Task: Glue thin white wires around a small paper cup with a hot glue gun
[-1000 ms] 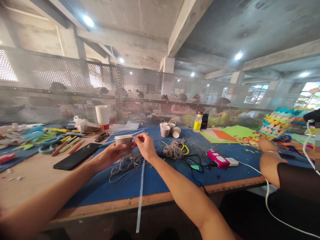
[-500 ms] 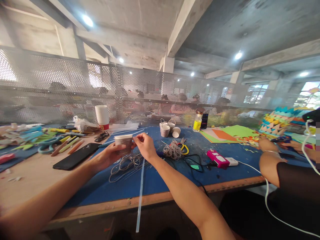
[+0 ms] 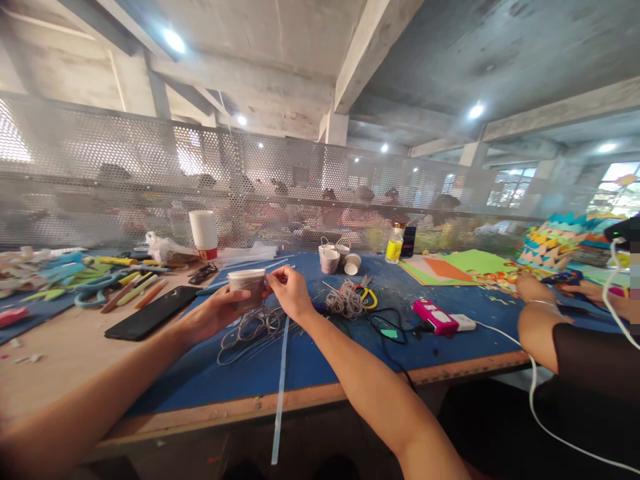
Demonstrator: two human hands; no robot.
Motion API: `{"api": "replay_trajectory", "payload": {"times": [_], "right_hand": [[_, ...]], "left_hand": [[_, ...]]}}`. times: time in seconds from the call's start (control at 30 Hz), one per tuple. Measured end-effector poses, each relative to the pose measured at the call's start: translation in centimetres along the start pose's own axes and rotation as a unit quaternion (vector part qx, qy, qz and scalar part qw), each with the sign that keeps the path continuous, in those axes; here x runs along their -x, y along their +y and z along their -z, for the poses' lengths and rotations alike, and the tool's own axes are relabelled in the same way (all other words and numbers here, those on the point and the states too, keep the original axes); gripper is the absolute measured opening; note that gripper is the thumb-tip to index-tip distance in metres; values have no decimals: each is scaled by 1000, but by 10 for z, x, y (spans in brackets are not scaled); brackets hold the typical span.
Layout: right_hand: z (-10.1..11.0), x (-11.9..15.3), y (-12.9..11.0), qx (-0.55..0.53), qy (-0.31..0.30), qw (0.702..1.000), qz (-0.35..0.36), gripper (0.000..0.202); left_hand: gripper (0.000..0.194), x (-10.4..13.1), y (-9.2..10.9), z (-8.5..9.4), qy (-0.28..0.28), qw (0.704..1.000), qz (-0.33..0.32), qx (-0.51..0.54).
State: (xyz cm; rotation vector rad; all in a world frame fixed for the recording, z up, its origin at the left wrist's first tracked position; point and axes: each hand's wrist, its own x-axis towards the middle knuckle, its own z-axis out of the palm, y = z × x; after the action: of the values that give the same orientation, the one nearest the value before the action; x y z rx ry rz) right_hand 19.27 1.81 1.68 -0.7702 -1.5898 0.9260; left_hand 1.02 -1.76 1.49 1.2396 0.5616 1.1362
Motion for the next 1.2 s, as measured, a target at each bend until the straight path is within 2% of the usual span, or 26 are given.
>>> {"api": "replay_trajectory", "payload": {"times": [0.37, 0.7, 0.9, 1.2], "right_hand": [[0, -2, 3, -14, -5, 1000, -15, 25], [0, -2, -2, -71, -19, 996, -46, 18], [2, -2, -5, -111, -43, 991, -69, 24], [6, -4, -4, -164, -84, 976, -112, 36]], "left_hand": [[34, 0, 0, 3, -10, 1000, 0, -1], [35, 2, 3, 0, -23, 1000, 5, -6], [34, 2, 5, 1, -42, 999, 2, -11], [35, 1, -1, 12, -60, 998, 8, -20]]}}
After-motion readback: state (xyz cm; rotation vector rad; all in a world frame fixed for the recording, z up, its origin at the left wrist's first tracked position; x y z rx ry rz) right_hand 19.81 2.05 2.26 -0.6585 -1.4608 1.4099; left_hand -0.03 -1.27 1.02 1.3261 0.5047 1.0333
